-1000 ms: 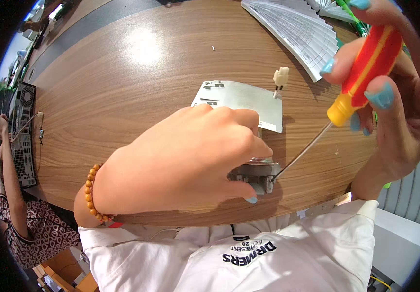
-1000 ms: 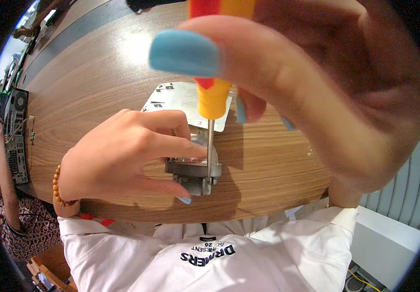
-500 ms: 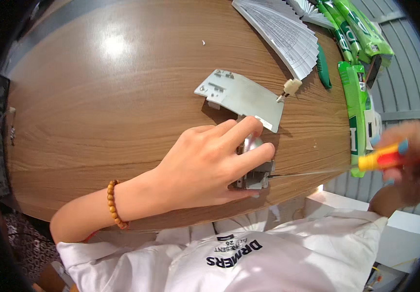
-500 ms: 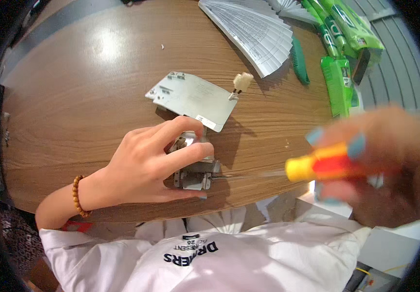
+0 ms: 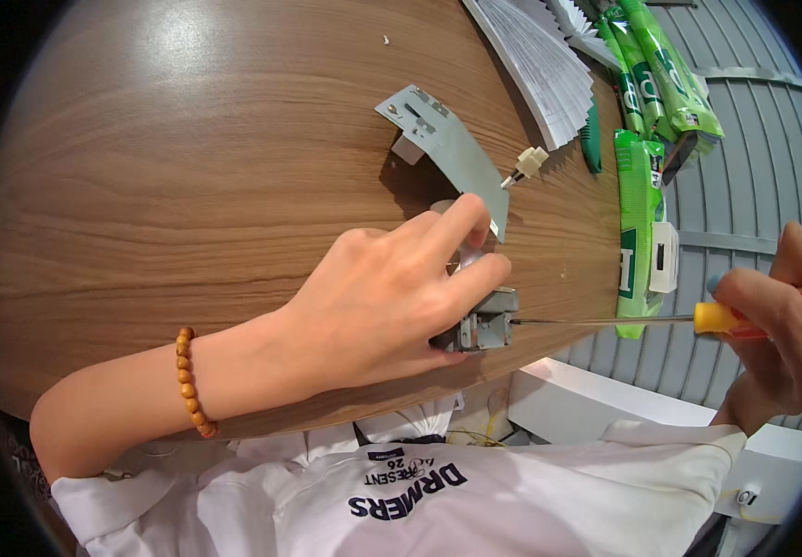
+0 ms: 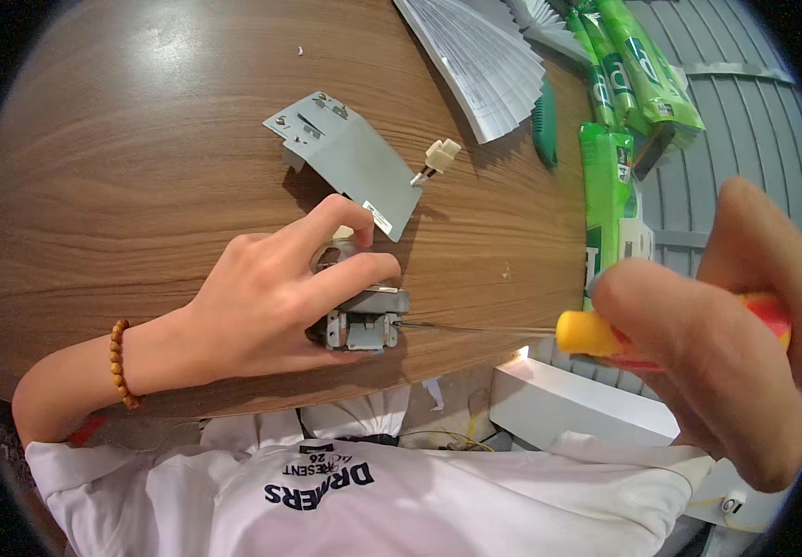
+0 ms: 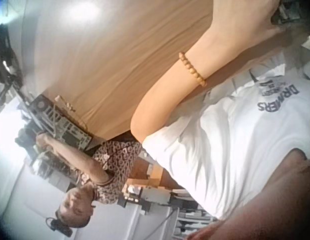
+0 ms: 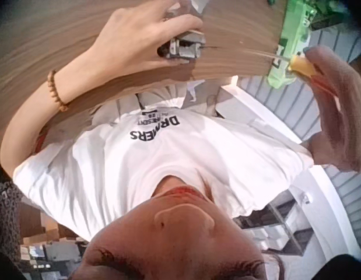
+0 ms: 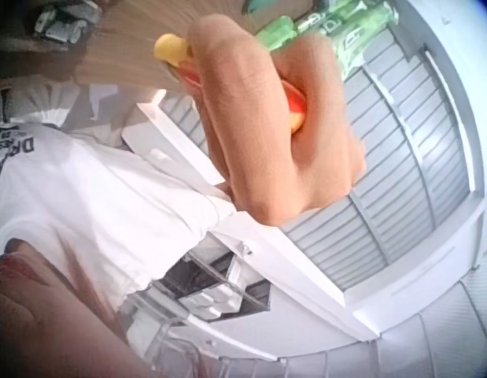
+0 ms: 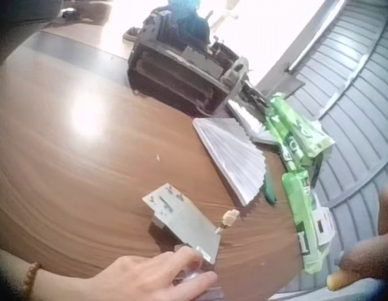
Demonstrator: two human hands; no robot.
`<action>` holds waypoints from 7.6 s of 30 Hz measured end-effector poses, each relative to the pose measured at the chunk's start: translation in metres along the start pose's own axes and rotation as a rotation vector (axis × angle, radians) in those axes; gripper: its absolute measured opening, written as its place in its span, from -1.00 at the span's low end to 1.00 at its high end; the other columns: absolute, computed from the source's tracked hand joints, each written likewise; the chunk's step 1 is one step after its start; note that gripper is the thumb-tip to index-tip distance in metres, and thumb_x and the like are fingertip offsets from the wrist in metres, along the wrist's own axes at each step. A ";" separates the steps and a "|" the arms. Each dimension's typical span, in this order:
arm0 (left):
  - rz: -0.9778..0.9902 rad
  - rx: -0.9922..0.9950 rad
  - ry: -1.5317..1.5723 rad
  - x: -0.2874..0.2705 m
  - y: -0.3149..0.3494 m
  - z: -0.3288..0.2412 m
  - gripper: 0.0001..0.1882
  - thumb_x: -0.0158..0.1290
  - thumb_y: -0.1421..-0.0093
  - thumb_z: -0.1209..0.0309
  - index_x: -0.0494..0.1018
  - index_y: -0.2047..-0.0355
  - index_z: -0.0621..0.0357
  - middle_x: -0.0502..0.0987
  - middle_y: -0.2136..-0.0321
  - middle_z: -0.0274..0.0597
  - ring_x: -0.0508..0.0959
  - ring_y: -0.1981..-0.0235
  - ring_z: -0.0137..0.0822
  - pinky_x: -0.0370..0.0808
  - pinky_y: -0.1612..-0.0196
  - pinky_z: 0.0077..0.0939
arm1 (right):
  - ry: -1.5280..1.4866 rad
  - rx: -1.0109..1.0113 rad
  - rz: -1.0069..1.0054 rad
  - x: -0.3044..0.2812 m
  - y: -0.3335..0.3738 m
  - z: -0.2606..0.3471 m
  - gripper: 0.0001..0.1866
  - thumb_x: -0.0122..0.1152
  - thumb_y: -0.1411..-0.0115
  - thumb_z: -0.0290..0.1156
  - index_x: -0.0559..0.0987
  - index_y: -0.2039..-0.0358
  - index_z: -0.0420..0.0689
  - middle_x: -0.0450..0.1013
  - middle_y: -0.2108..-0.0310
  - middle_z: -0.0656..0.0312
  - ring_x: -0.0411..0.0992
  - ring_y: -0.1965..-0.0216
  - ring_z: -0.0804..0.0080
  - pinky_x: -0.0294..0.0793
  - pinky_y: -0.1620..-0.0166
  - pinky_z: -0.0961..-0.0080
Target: The person removes a wire clip and metal plate from a lamp housing, inserts a small bead into a folded paper fan using a screwdriver, and works on screws on the lamp housing with the screwdriver.
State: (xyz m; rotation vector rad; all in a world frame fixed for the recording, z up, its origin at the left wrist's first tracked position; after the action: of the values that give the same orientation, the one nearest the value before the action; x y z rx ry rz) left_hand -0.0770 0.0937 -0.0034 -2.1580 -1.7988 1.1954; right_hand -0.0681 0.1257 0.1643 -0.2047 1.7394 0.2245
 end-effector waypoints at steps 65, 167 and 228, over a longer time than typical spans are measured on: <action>-0.089 0.006 -0.021 -0.002 0.006 0.005 -0.57 0.23 0.30 0.41 0.43 0.32 0.16 0.34 0.33 -0.16 0.45 0.61 -0.37 0.40 0.58 -0.51 | -2.000 -0.329 -0.983 0.034 0.036 -0.020 -0.84 -0.01 -0.16 -0.42 0.47 0.50 -0.18 0.31 0.70 0.22 0.18 0.77 0.52 0.12 0.72 0.64; -0.086 0.015 -0.167 -0.019 -0.002 0.011 -0.46 0.34 0.32 0.10 0.51 0.30 0.07 0.36 0.32 -0.27 0.23 0.70 -0.56 0.19 0.69 -0.69 | -1.803 -0.187 -1.186 0.044 0.083 -0.045 -0.67 -0.26 -0.32 -0.17 0.31 0.53 -0.03 0.09 0.70 0.41 0.07 0.70 0.63 0.13 0.67 0.73; -0.076 0.009 -0.025 -0.019 0.001 0.016 -0.52 0.28 0.31 0.27 0.46 0.31 0.11 0.32 0.28 -0.14 0.47 0.55 -0.33 0.40 0.64 -0.49 | -1.834 -0.330 -1.106 0.051 0.035 -0.052 -0.59 -0.42 -0.32 -0.03 0.22 0.53 -0.02 0.16 0.62 0.35 0.10 0.71 0.60 0.20 0.71 0.68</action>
State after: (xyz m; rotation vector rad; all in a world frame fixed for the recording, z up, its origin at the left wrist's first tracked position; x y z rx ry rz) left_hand -0.0854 0.0701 -0.0052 -2.0595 -1.8628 1.2160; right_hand -0.1359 0.1450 0.1244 -0.8223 -0.3562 -0.1470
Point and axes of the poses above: each hand's wrist, its own y-axis away from the middle knuckle, its own x-axis out of the palm, z = x × y, the point moved 9 cm from there along -y, towards the middle knuckle
